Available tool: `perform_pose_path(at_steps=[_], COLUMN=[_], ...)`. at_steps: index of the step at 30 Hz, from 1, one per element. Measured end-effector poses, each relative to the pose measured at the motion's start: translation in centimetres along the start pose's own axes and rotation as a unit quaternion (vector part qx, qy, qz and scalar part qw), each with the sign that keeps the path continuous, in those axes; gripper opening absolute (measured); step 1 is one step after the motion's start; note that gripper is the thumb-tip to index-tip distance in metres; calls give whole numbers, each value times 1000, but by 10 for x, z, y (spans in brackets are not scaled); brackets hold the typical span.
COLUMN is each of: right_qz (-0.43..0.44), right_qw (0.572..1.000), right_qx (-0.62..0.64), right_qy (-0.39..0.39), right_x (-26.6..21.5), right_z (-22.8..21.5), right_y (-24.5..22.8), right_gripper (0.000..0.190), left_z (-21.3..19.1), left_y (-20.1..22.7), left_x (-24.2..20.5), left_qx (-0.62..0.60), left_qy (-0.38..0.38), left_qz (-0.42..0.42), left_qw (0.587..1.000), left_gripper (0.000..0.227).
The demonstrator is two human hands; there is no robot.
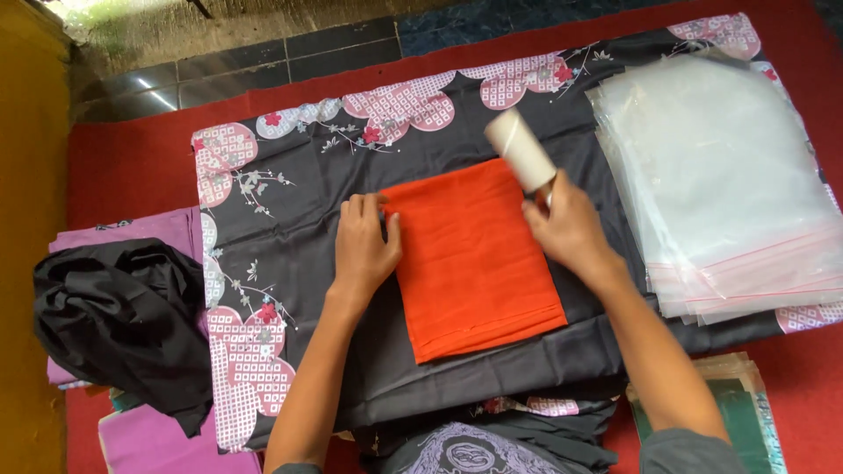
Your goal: Lint rolling a folded red garment and placing it into a plastic zip-lock bag.
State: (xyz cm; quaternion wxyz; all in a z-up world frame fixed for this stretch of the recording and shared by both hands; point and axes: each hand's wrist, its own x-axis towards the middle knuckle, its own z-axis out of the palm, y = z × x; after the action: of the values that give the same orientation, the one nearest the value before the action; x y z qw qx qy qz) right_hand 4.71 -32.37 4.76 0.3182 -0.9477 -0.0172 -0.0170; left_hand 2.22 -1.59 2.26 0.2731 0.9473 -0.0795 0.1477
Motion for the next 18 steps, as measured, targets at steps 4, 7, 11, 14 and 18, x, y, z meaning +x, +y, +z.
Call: perform_pose_path(at_steps=[4,7,11,14,18], right_qz=[8,-38,-35,-1,-3], right_qw=[999,999,998,998,1000], right_qx=[-39,-12,0,20,7], right_qy=[3,0,-49,-67,-18], right_x=[-31,-53,-74,-77,-69], right_z=[14,30,44,41,54], right_y=[-9,-14,-31,-41,-20], right_gripper=[30,21,29,30,26], left_z=[11,25,30,31,31], left_y=[1,-6,-10,-10,-10], left_x=[-4,-6,-10,-12,-13], left_qx=[11,20,26,22,9], left_qy=[29,43,-9,-23,-34], left_qz=[79,143,130,129,125], left_qw=[996,989,991,991,992], left_gripper=[20,24,35,38,41])
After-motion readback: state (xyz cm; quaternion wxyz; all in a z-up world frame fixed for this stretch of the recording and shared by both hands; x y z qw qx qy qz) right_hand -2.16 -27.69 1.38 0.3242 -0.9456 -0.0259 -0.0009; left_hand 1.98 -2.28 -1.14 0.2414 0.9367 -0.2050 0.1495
